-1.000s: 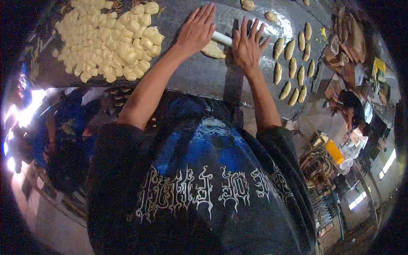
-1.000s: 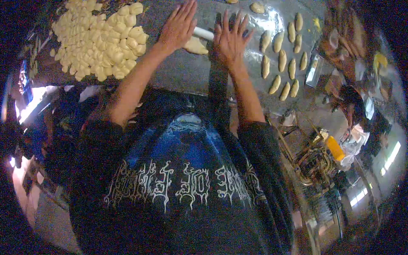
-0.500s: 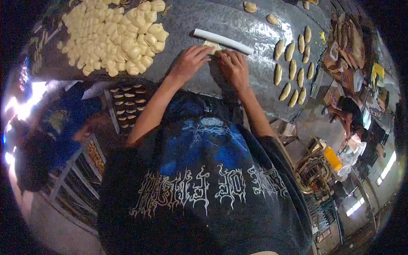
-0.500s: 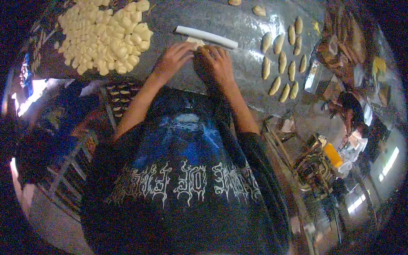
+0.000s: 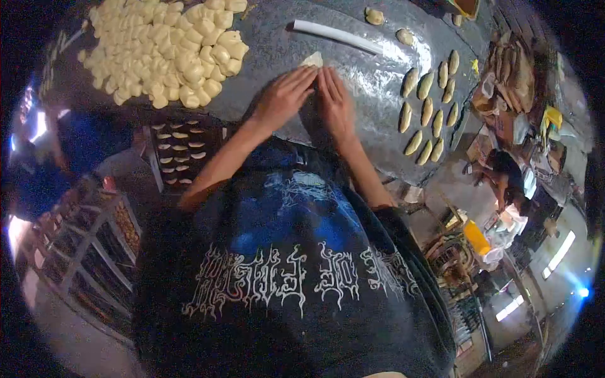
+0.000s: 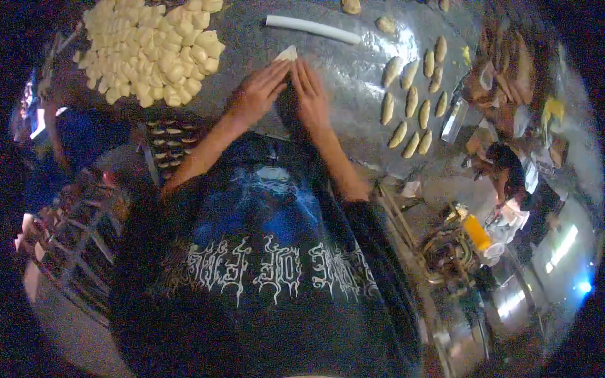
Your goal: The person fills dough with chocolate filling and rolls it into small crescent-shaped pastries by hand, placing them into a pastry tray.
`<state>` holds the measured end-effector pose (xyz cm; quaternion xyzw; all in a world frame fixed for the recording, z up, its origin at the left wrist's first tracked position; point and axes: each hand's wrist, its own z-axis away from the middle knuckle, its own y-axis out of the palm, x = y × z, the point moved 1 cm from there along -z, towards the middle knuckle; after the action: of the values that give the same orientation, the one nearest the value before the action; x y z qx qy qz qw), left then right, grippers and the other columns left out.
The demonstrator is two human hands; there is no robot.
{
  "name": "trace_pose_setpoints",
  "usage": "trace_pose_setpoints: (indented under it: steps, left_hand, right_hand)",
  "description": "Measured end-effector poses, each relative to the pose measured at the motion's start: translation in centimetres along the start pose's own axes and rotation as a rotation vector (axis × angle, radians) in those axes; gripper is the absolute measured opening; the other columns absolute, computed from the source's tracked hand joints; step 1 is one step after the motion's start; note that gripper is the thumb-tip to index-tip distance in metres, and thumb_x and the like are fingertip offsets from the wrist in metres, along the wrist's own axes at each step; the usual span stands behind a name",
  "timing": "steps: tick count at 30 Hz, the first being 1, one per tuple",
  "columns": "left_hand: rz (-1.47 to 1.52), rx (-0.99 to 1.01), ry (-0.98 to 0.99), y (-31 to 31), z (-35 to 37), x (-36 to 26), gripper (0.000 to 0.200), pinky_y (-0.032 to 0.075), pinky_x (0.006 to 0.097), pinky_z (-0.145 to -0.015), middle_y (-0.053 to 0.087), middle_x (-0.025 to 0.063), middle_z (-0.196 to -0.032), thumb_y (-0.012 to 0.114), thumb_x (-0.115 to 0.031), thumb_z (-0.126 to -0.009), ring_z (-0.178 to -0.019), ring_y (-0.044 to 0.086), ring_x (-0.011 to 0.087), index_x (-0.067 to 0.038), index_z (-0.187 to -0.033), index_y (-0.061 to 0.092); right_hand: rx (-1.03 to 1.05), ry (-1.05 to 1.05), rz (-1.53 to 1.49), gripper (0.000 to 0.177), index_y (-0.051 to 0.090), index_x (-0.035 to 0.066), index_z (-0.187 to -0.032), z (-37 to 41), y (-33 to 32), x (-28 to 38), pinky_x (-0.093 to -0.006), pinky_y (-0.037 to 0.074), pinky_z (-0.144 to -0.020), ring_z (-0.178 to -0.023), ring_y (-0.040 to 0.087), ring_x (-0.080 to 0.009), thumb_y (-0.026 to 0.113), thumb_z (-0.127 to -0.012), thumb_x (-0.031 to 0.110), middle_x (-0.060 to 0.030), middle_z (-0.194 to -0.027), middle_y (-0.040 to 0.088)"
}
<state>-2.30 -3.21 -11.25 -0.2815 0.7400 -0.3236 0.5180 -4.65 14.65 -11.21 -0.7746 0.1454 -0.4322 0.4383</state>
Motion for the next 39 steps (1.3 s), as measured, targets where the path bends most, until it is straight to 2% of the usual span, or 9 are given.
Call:
trace_pose_setpoints:
  steps: [6,12,20,21,24,28,29,33,39]
  left_hand:
    - [-0.178,0.064,-0.071,-0.1,-2.3,0.8,0.067,0.022,0.0518,-0.125,0.032,0.0197,-0.164,0.053,-0.029,-0.103,-0.153,0.029,0.035,0.001,-0.158,0.029]
    - [-0.091,-0.046,-0.075,-0.4,-3.3,1.3,0.064,0.019,0.0511,-0.126,0.031,0.0208,-0.164,0.047,-0.031,-0.105,-0.153,0.028,0.036,0.003,-0.157,0.029]
    - [-0.107,-0.004,-0.093,1.2,-2.9,1.1,0.063,0.021,0.0512,-0.126,0.031,0.0176,-0.165,0.047,-0.026,-0.105,-0.153,0.03,0.0333,0.002,-0.158,0.029]
    - [-0.11,-0.046,-0.096,1.0,-4.0,1.4,0.06,0.023,0.0517,-0.125,0.034,0.0175,-0.164,0.05,-0.023,-0.104,-0.152,0.031,0.0339,0.0,-0.157,0.033]
    - [-0.093,0.184,-0.141,-1.4,-6.5,1.9,0.06,0.018,0.0508,-0.126,0.027,0.0232,-0.165,0.043,-0.023,-0.108,-0.155,0.021,0.0373,0.005,-0.159,0.026]
    - [0.042,0.131,-0.123,-2.4,-5.3,3.3,0.062,0.016,0.0509,-0.127,0.025,0.0233,-0.166,0.04,-0.028,-0.109,-0.155,0.021,0.0378,0.004,-0.159,0.025]
    - [0.001,-0.109,-0.028,-1.2,-4.5,4.4,0.052,0.027,0.0478,-0.123,0.044,0.0171,-0.157,0.054,-0.021,-0.102,-0.149,0.037,0.033,-0.003,-0.15,0.045]
    - [0.035,-0.149,-0.153,-2.5,-1.6,3.6,0.045,0.034,0.0474,-0.12,0.052,0.0182,-0.149,0.057,-0.012,-0.098,-0.143,0.045,0.0358,-0.001,-0.141,0.054]
    - [0.049,-0.116,-0.262,-4.0,1.2,1.4,0.039,0.04,0.0454,-0.114,0.054,0.0182,-0.147,0.058,-0.009,-0.097,-0.139,0.049,0.0378,-0.004,-0.136,0.06]
  right_hand:
    - [0.039,0.092,0.236,0.062,0.036,-0.002,-0.154,-3.7,-0.4,-2.0,-0.0573,0.022,-0.123,-0.151,0.035,-0.0349,0.052,-0.102,0.027,-0.0183,-0.16,0.041]
    - [0.021,0.151,0.29,0.068,0.03,-0.002,-0.158,-4.2,-0.6,-2.6,-0.0617,0.01,-0.124,-0.155,0.026,-0.0337,0.048,-0.105,0.037,-0.0181,-0.165,0.032]
    - [0.114,0.058,0.136,0.064,0.032,0.001,-0.157,-5.6,-1.1,-1.7,-0.0535,0.021,-0.125,-0.155,0.026,-0.0353,0.052,-0.103,0.028,-0.0189,-0.165,0.031]
    - [0.019,0.025,0.223,0.061,0.038,0.005,-0.155,-6.6,-1.7,-1.6,-0.0516,0.029,-0.122,-0.146,0.04,-0.0378,0.056,-0.099,0.022,-0.0192,-0.155,0.044]
    - [0.066,0.041,0.302,0.069,0.041,0.005,-0.153,-7.9,-2.7,-2.0,-0.0544,0.025,-0.122,-0.15,0.033,-0.0387,0.062,-0.098,0.04,-0.0206,-0.159,0.04]
    - [0.168,-0.011,0.132,0.057,0.049,0.009,-0.148,-7.3,-2.6,-4.3,-0.0481,0.044,-0.109,-0.134,0.051,-0.0387,0.065,-0.095,0.021,-0.0182,-0.142,0.056]
    - [0.064,-0.072,0.154,0.049,0.056,0.008,-0.14,-7.4,-1.8,-4.6,-0.0463,0.052,-0.096,-0.115,0.062,-0.0373,0.064,-0.092,0.01,-0.0184,-0.124,0.063]
    - [0.107,0.096,0.0,0.031,0.067,0.007,-0.119,-8.8,0.0,-6.2,-0.0522,0.056,-0.08,-0.085,0.068,-0.0416,0.069,-0.09,0.019,-0.0221,-0.102,0.069]
    - [0.675,0.503,-0.483,0.032,0.074,0.005,-0.099,-7.6,-4.5,-5.2,-0.034,0.051,-0.065,-0.072,0.067,-0.0194,0.076,-0.091,0.036,-0.0073,-0.079,0.072]
